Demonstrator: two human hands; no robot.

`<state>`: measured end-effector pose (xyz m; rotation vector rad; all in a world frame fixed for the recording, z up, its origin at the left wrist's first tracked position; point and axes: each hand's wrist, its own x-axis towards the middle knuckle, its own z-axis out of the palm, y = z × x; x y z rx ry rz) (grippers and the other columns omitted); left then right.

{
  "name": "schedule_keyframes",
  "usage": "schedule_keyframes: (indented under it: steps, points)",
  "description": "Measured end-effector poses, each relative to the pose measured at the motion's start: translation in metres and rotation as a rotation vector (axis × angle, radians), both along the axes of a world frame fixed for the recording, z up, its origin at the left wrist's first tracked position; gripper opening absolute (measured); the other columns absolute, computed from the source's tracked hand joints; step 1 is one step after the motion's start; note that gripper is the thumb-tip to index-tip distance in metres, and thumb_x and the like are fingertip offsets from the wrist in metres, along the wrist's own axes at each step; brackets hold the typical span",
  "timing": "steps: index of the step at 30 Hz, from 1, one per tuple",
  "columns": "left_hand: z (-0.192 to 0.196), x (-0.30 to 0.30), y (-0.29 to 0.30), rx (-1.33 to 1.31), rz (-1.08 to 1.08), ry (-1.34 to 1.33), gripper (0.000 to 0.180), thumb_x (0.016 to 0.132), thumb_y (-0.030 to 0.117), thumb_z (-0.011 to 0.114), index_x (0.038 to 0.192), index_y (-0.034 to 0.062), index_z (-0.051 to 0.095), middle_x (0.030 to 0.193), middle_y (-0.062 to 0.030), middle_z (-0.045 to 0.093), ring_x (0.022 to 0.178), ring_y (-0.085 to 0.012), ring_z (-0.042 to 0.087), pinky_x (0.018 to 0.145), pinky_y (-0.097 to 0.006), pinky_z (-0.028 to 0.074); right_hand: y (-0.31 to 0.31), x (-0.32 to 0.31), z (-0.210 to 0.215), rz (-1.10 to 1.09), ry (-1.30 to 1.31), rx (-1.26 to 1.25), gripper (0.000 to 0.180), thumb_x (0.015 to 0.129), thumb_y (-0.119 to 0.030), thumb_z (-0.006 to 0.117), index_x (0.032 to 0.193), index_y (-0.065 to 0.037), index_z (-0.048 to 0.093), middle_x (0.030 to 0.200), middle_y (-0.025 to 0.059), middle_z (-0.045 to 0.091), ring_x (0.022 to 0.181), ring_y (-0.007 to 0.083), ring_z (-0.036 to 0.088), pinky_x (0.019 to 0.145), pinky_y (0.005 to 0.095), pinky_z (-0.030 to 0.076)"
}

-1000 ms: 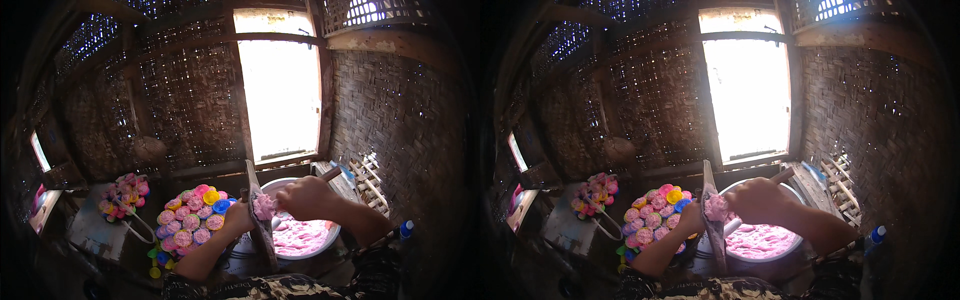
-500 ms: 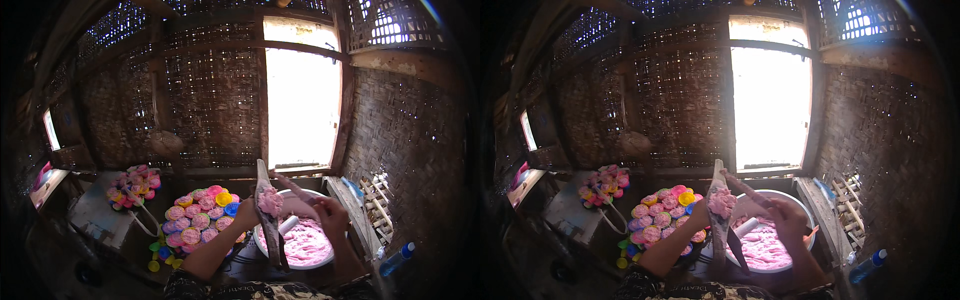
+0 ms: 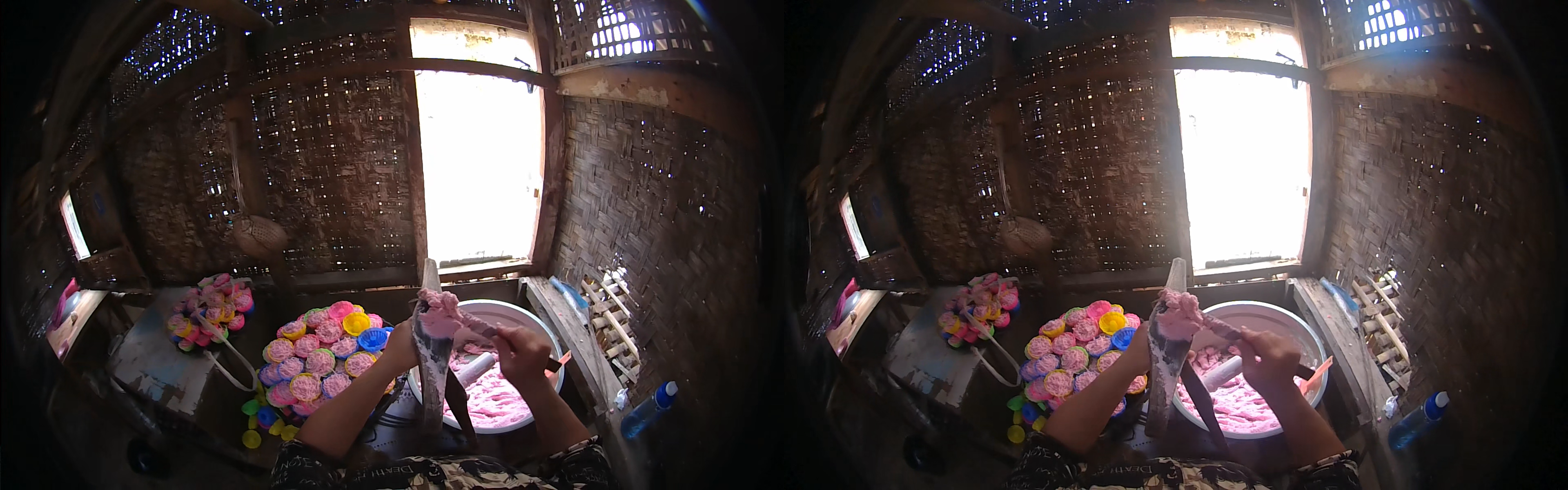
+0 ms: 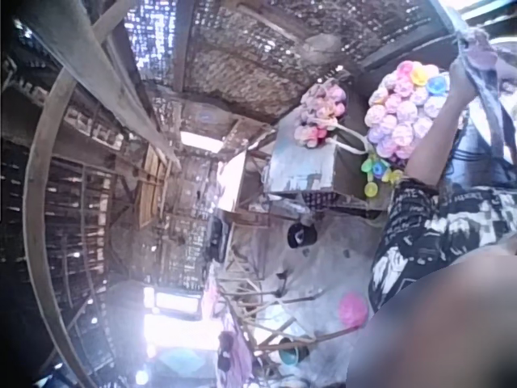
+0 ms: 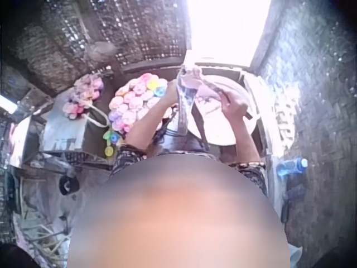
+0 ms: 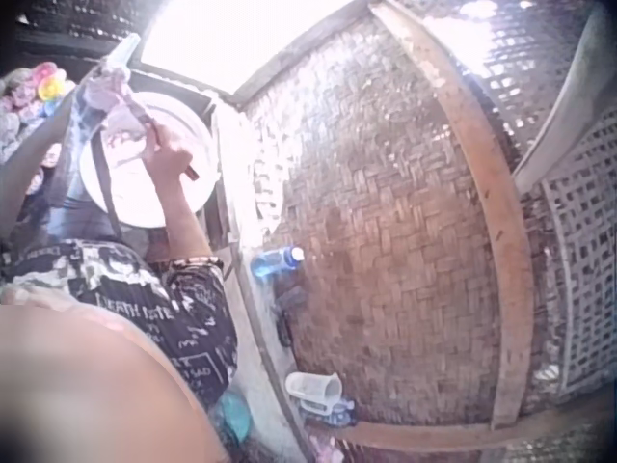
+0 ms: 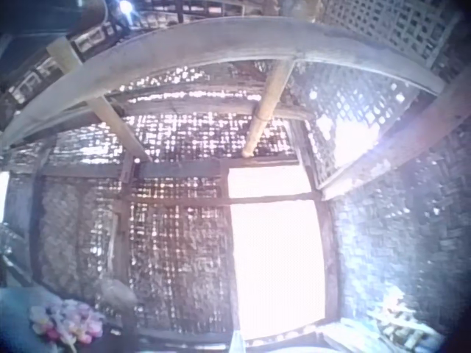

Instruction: The person assembles pink doughnut-shaped items into colorful plastic cups and arranges them on a woven tray. They then use a wooden mold to press pink material into additional cups and place the finished items on a display stand.

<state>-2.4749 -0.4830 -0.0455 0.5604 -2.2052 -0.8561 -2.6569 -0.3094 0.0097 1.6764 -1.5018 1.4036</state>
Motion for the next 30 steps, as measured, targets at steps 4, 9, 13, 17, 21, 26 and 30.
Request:
schedule_keyframes:
  steps: [4, 9, 13, 17, 21, 26, 30]
  points:
    - [-0.008, 0.005, -0.019, 0.153, 0.033, 0.101, 0.036, 0.068, 0.024, 0.070, 0.097, 0.0045, 0.059, 0.090, -0.0142, 0.065, 0.084, -0.0308, 0.063, 0.071, -0.036, 0.050, 0.013, 0.004, -0.012, 0.175, 0.032, 0.068, 0.013, 0.071, -0.010, 0.069, 0.082, -0.005, 0.066, 0.061, 0.0092, 0.059, 0.051, 0.0206, 0.059, 0.047, 0.0301, 0.043]
    - [0.019, 0.047, -0.023, 0.365, -0.024, 0.199, 0.021, 0.074, 0.014, 0.070, 0.087, 0.0018, 0.058, 0.080, -0.0075, 0.061, 0.074, -0.0182, 0.060, 0.069, -0.031, 0.052, 0.045, -0.025, -0.013, 0.383, -0.622, 0.436, 0.014, 0.073, -0.010, 0.072, 0.083, -0.002, 0.067, 0.072, 0.0081, 0.066, 0.063, 0.0090, 0.060, 0.055, 0.0230, 0.046]
    - [0.058, 0.090, -0.007, 0.401, -0.022, 0.363, 0.023, 0.066, 0.007, 0.073, 0.083, 0.0022, 0.059, 0.080, -0.0066, 0.055, 0.078, -0.0198, 0.061, 0.073, -0.035, 0.052, 0.054, -0.049, -0.024, -0.289, -0.193, 0.766, 0.022, 0.072, -0.024, 0.070, 0.085, -0.006, 0.069, 0.074, 0.0142, 0.065, 0.073, 0.0255, 0.064, 0.078, 0.0389, 0.045]
    - [0.072, 0.086, 0.009, 0.590, -0.615, 0.891, 0.022, 0.067, -0.005, 0.065, 0.087, -0.0011, 0.057, 0.103, -0.0098, 0.045, 0.096, -0.0348, 0.058, 0.086, -0.048, 0.048, 0.031, -0.013, -0.044, 0.304, -0.195, 0.571, 0.054, 0.081, -0.045, 0.058, 0.119, -0.007, 0.055, 0.122, 0.0225, 0.048, 0.111, 0.0330, 0.047, 0.097, 0.0381, 0.034]
    - [0.071, 0.064, 0.022, 0.529, -0.856, 0.884, 0.024, 0.068, -0.005, 0.067, 0.091, -0.0001, 0.060, 0.104, -0.0104, 0.045, 0.103, -0.0386, 0.056, 0.092, -0.051, 0.044, 0.012, 0.059, -0.054, 1.675, -2.092, 0.774, 0.081, 0.081, -0.066, 0.043, 0.140, -0.014, 0.022, 0.127, 0.0217, 0.045, 0.091, 0.0362, 0.057, 0.070, 0.0349, 0.048]
    - [0.073, 0.080, 0.027, -0.223, -0.397, 0.585, 0.059, 0.066, 0.017, 0.078, 0.117, 0.0023, 0.052, 0.141, -0.0146, 0.028, 0.129, -0.0311, 0.031, 0.105, -0.049, 0.025, 0.011, 0.082, -0.025, 2.191, -1.715, 0.848, 0.085, 0.077, -0.066, 0.049, 0.137, -0.014, 0.020, 0.122, 0.0287, 0.044, 0.042, 0.0179, 0.044, 0.033, 0.0264, 0.033]
    - [0.060, 0.118, 0.050, 0.102, -0.299, 0.323, 0.073, 0.065, 0.031, 0.077, 0.127, 0.0059, 0.047, 0.133, -0.0133, 0.044, 0.126, -0.0225, 0.038, 0.107, -0.039, 0.024, 0.003, 0.070, 0.013, 1.587, -1.253, 0.695, 0.072, 0.077, -0.059, 0.057, 0.119, -0.002, 0.041, 0.125, 0.0276, 0.041, 0.038, 0.0088, 0.038, 0.028, 0.0185, 0.027]
